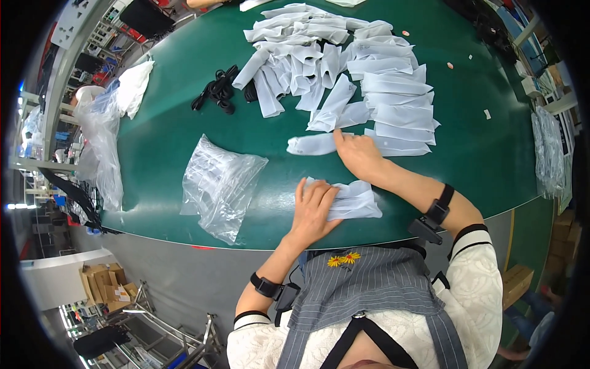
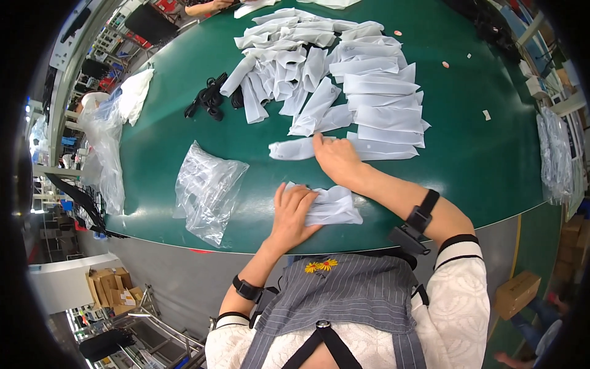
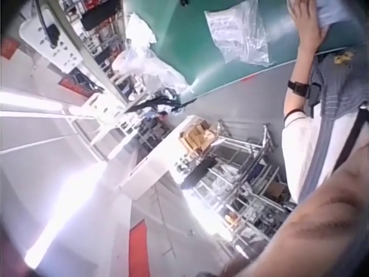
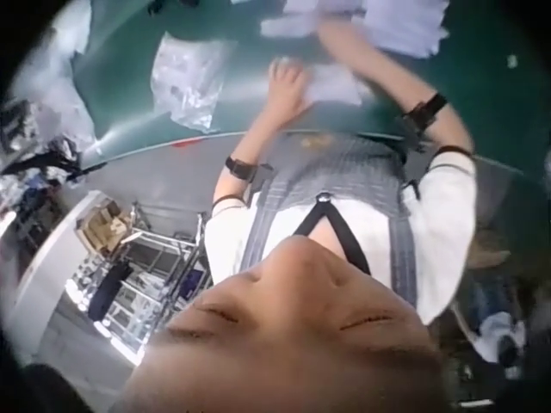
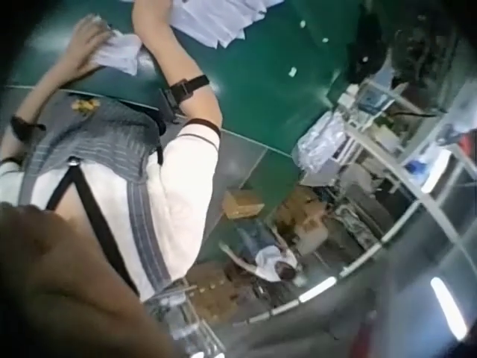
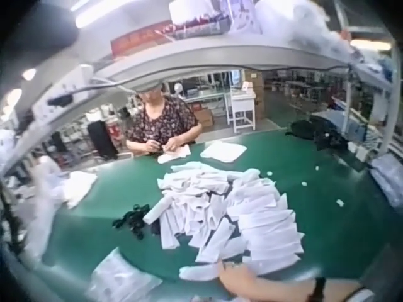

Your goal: Packaging small white components into plastic bags on a workbench.

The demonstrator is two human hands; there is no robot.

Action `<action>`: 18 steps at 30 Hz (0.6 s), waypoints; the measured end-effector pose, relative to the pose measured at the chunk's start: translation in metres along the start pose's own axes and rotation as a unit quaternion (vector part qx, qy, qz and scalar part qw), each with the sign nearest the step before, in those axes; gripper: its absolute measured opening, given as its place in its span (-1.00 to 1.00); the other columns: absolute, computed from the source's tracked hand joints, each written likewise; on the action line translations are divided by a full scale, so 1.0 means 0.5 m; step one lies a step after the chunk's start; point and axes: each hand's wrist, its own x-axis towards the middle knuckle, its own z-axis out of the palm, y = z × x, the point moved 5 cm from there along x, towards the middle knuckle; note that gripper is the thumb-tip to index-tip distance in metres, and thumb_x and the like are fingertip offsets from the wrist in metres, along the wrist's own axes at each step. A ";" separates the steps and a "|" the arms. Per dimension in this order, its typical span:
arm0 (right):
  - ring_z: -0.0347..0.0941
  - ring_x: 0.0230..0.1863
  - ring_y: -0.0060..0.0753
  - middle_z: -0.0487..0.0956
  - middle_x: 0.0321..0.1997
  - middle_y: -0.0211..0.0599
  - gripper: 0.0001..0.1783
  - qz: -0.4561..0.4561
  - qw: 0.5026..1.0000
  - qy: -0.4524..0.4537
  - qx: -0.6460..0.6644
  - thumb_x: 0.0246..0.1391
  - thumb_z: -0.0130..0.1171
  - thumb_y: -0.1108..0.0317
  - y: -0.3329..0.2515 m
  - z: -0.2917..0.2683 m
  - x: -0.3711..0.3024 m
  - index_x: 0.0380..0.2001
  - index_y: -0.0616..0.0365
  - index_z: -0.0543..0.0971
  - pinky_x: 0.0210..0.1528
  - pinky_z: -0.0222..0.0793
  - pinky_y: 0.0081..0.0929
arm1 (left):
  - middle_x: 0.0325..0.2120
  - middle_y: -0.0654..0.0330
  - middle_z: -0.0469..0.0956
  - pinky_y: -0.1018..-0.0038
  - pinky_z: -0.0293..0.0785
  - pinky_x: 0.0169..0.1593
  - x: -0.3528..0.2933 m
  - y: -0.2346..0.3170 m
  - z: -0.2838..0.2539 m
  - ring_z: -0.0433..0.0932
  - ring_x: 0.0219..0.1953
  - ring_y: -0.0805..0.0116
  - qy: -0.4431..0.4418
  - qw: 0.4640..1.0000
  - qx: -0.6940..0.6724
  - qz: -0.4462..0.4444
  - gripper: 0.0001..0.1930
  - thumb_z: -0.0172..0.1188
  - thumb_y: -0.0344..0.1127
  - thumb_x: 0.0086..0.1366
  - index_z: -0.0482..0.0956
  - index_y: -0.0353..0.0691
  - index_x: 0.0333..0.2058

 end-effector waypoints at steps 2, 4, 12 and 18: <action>0.56 -0.28 0.02 0.60 -0.30 0.02 -0.62 -0.018 0.991 -0.122 0.046 0.06 0.03 0.40 -0.002 0.006 -0.028 0.00 0.19 0.42 -0.23 0.44 -0.19 | 0.04 0.13 0.41 -0.05 -0.03 0.31 0.007 0.003 -0.031 0.33 0.14 0.10 0.005 0.999 0.033 0.006 -0.34 0.48 -0.13 -0.26 0.50 -0.08 -0.07; 0.56 -0.31 0.02 0.60 -0.36 0.01 -0.61 -0.061 0.982 -0.138 0.113 0.04 0.05 0.40 -0.009 0.010 -0.064 -0.02 0.21 0.42 -0.25 0.43 -0.16 | 0.03 0.12 0.40 -0.04 -0.02 0.31 0.017 0.005 -0.065 0.30 0.17 0.07 0.014 0.995 0.098 0.025 -0.30 0.48 -0.12 -0.26 0.48 -0.10 -0.05; 0.54 -0.38 -0.01 0.57 -0.47 -0.06 -0.66 -0.030 0.904 -0.134 0.405 0.02 0.04 0.42 0.001 -0.035 -0.060 -0.08 0.26 0.45 -0.27 0.42 -0.13 | 0.00 0.10 0.40 0.01 0.08 0.25 0.020 -0.042 -0.035 0.32 0.09 0.05 0.012 1.000 -0.003 0.026 -0.26 0.48 -0.16 -0.26 0.45 -0.13 0.00; 0.52 -0.39 -0.04 0.47 -0.43 -0.15 -0.64 -0.220 0.946 0.237 -0.028 -0.04 0.09 0.48 0.006 -0.064 0.109 -0.10 0.20 0.44 -0.29 0.46 -0.17 | -0.02 0.12 0.40 0.03 0.11 0.24 0.035 -0.022 0.002 0.34 0.04 0.06 0.033 0.999 -0.015 0.021 -0.23 0.49 -0.18 -0.28 0.43 -0.17 0.01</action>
